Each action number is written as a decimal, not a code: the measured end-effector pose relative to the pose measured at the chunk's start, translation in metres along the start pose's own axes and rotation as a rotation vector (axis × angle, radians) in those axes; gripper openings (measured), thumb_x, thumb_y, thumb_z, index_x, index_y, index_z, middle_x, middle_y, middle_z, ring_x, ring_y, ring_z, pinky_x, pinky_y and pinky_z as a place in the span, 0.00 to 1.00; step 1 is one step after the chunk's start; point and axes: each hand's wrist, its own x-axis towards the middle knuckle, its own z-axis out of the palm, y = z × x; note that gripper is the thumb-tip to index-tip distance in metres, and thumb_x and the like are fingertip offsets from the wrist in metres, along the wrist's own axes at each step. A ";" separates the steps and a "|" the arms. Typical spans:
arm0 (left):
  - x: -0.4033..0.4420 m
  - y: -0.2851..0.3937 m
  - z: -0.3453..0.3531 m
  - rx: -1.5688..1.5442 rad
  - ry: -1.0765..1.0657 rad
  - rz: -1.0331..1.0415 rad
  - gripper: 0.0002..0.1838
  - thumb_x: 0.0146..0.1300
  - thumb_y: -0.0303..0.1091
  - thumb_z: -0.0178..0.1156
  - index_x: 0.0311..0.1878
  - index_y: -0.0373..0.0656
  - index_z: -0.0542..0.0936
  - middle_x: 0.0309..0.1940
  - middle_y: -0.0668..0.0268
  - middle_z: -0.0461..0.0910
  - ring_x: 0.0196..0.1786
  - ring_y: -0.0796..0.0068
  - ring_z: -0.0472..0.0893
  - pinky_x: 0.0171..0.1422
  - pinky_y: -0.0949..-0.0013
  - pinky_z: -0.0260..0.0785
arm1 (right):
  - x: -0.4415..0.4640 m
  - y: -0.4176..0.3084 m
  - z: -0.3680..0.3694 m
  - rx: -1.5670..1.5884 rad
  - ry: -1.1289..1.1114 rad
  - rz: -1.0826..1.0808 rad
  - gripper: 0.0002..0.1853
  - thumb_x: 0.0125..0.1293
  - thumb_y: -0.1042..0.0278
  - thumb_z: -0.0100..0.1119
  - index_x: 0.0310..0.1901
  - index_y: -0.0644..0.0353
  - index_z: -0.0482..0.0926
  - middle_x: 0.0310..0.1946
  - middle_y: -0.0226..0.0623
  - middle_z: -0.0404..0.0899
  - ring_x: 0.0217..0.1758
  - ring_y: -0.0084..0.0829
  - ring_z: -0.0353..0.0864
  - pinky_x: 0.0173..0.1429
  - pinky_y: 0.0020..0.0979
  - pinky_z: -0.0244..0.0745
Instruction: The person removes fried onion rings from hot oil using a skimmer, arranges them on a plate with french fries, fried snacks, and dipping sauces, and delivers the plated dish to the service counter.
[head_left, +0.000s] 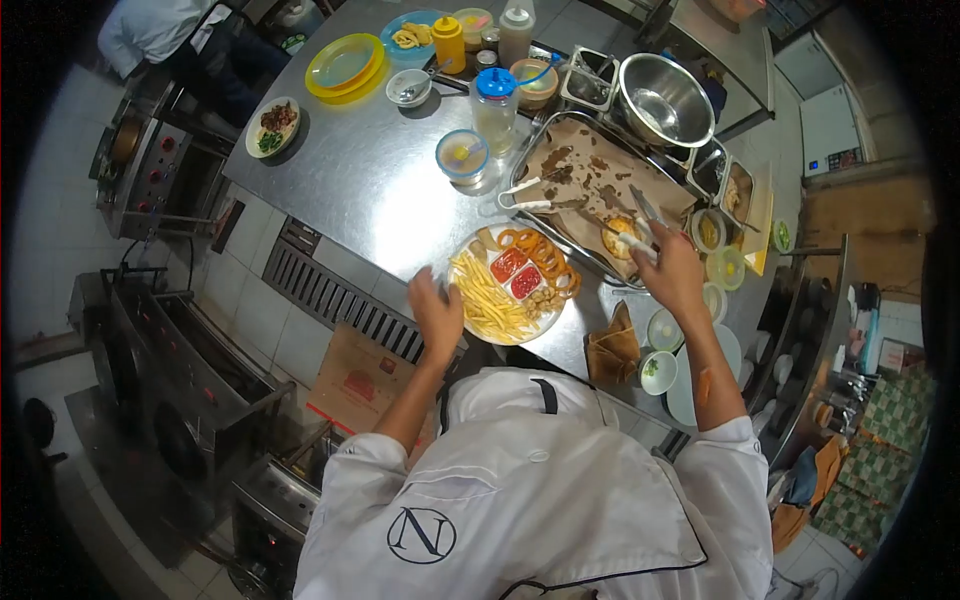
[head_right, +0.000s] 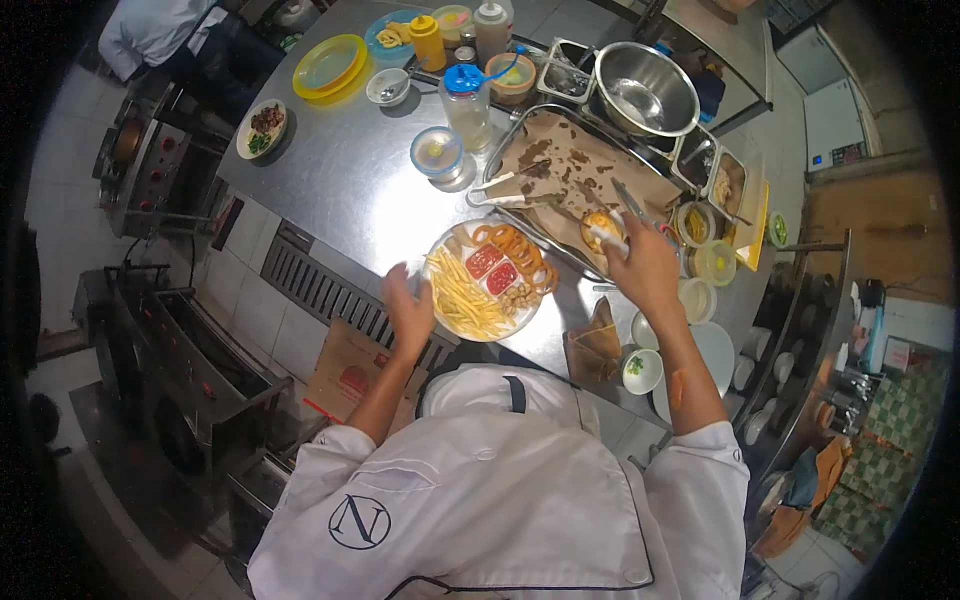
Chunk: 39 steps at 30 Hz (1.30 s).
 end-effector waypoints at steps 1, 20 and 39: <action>-0.014 -0.011 0.000 -0.048 0.018 -0.120 0.28 0.67 0.26 0.65 0.68 0.28 0.70 0.59 0.44 0.75 0.61 0.49 0.77 0.65 0.52 0.71 | 0.002 0.015 0.015 0.011 -0.011 0.057 0.31 0.63 0.60 0.75 0.65 0.64 0.82 0.54 0.55 0.82 0.56 0.57 0.85 0.58 0.52 0.80; -0.085 -0.026 0.018 -0.975 -0.560 -0.853 0.31 0.73 0.22 0.59 0.76 0.40 0.61 0.64 0.47 0.81 0.63 0.52 0.87 0.68 0.47 0.85 | -0.051 0.055 0.051 0.204 0.311 -0.126 0.32 0.64 0.72 0.67 0.70 0.63 0.74 0.55 0.50 0.76 0.63 0.52 0.75 0.68 0.49 0.70; -0.169 -0.041 -0.008 -1.226 -0.339 -0.705 0.35 0.66 0.19 0.61 0.77 0.44 0.67 0.67 0.58 0.79 0.63 0.60 0.84 0.62 0.51 0.85 | -0.251 0.139 0.030 0.692 0.099 0.209 0.20 0.72 0.76 0.61 0.64 0.56 0.83 0.34 0.33 0.85 0.34 0.24 0.83 0.41 0.28 0.79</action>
